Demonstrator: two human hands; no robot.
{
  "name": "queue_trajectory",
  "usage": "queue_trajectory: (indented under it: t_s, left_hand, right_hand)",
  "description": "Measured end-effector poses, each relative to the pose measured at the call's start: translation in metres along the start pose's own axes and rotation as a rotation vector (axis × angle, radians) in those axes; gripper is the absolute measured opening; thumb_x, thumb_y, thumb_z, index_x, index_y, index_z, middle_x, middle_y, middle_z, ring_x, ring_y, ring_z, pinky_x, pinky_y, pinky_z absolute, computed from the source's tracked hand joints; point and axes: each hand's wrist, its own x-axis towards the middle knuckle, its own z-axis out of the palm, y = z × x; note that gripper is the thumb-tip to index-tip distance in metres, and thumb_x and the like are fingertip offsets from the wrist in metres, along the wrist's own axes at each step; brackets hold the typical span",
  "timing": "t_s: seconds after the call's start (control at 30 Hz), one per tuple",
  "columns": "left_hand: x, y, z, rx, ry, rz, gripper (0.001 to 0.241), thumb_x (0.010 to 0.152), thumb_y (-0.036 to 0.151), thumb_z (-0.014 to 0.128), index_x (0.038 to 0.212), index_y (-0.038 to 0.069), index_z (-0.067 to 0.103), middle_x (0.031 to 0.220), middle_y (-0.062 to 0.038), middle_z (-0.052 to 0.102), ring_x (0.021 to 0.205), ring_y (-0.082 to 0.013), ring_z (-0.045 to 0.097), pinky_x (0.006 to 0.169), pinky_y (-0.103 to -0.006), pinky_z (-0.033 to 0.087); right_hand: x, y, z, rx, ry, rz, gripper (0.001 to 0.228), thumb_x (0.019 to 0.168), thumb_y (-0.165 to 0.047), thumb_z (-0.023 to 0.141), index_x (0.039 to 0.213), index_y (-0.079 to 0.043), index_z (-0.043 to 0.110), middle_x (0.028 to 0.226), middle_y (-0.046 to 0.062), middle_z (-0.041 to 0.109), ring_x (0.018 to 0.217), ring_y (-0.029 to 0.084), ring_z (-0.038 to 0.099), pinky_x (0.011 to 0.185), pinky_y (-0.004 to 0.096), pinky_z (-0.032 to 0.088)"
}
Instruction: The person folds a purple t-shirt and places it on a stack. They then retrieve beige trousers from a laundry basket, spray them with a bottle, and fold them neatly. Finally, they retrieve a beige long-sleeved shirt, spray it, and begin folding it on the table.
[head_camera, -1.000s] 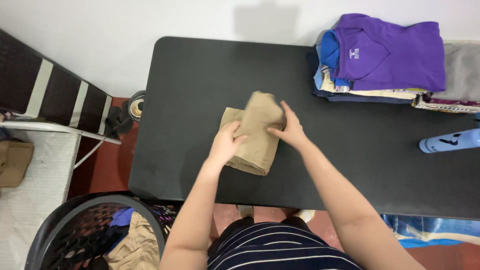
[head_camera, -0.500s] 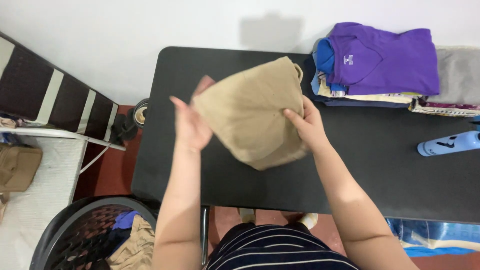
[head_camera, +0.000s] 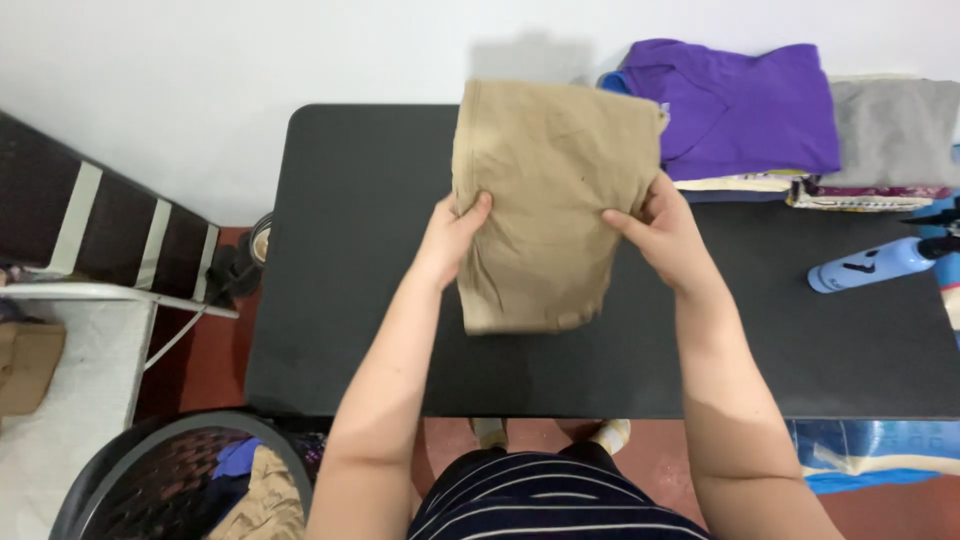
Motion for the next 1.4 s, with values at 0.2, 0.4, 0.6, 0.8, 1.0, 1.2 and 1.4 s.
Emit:
queue_trajectory:
  t_s: [0.2,0.4,0.6,0.8,1.0,1.2,1.4]
  left_hand:
    - [0.02,0.01,-0.018,0.353,-0.112,0.576,0.025,0.079,0.007,0.088,0.101,0.008,0.076,0.115,-0.011,0.068,0.116,-0.0286,0.064,0.107,-0.045,0.044]
    - [-0.003,-0.075,-0.026,0.408,-0.284,0.564,0.022,0.063,0.008,0.092,0.081,0.014,0.082,0.092,-0.011,0.075,0.1,-0.0298,0.069,0.103,-0.0425,0.049]
    - [-0.055,-0.103,-0.036,0.421,-0.442,0.214,0.026,0.068,0.001,0.086,0.092,0.012,0.081,0.103,-0.01,0.08,0.12,-0.0339,0.066,0.122,-0.0544,0.02]
    - [-0.041,-0.173,-0.05,0.412,-0.283,-0.021,0.036,0.079,0.005,0.081,0.111,0.019,0.073,0.093,-0.003,0.078,0.101,-0.0159,0.072,0.11,-0.0441,0.042]
    - [-0.05,-0.164,-0.014,0.579,0.065,-0.449,0.066,0.095,0.063,0.063,0.131,0.008,0.065,0.122,-0.017,0.071,0.12,-0.0309,0.066,0.097,-0.0471,0.055]
    - [-0.058,-0.146,-0.002,0.648,0.069,-0.358,0.058,0.101,0.056,0.055,0.136,0.009,0.06,0.129,-0.021,0.067,0.125,-0.0359,0.062,0.101,-0.0493,0.053]
    - [-0.068,-0.132,0.012,0.732,0.198,-0.408,0.049,0.103,0.05,0.052,0.136,0.014,0.056,0.121,-0.021,0.07,0.12,-0.0365,0.066,0.098,-0.0486,0.056]
  right_hand:
    - [-0.009,0.058,-0.052,-0.293,0.192,0.063,0.03,0.097,-0.01,0.078,0.124,-0.014,0.064,0.098,0.006,0.071,0.082,0.018,0.069,0.06,0.036,0.051]
    - [-0.052,0.108,-0.026,-0.166,-0.026,-0.104,0.024,0.064,0.001,0.088,0.082,-0.001,0.072,0.12,0.023,0.073,0.128,0.041,0.06,0.113,0.053,0.039]
    - [-0.096,0.113,-0.025,-0.145,-0.236,0.182,0.022,0.067,0.01,0.082,0.084,0.001,0.071,0.105,0.02,0.079,0.117,0.037,0.067,0.107,0.052,0.046]
    - [-0.088,0.194,-0.042,0.157,-0.119,0.411,0.069,0.075,0.008,0.079,0.137,-0.005,0.053,0.109,0.013,0.072,0.1,0.024,0.069,0.095,0.037,0.051]
    - [-0.09,0.241,-0.015,-0.524,0.19,0.648,0.058,0.089,-0.047,0.08,0.125,-0.003,0.069,0.109,0.02,0.075,0.109,0.037,0.07,0.082,0.049,0.059]
    - [-0.091,0.217,-0.004,-0.571,0.21,0.625,0.057,0.1,-0.057,0.063,0.128,-0.008,0.068,0.115,0.022,0.073,0.114,0.041,0.067,0.089,0.053,0.057]
    - [-0.091,0.226,0.008,-0.67,0.336,0.569,0.044,0.099,-0.048,0.065,0.118,-0.009,0.071,0.104,0.023,0.075,0.107,0.043,0.07,0.09,0.053,0.056]
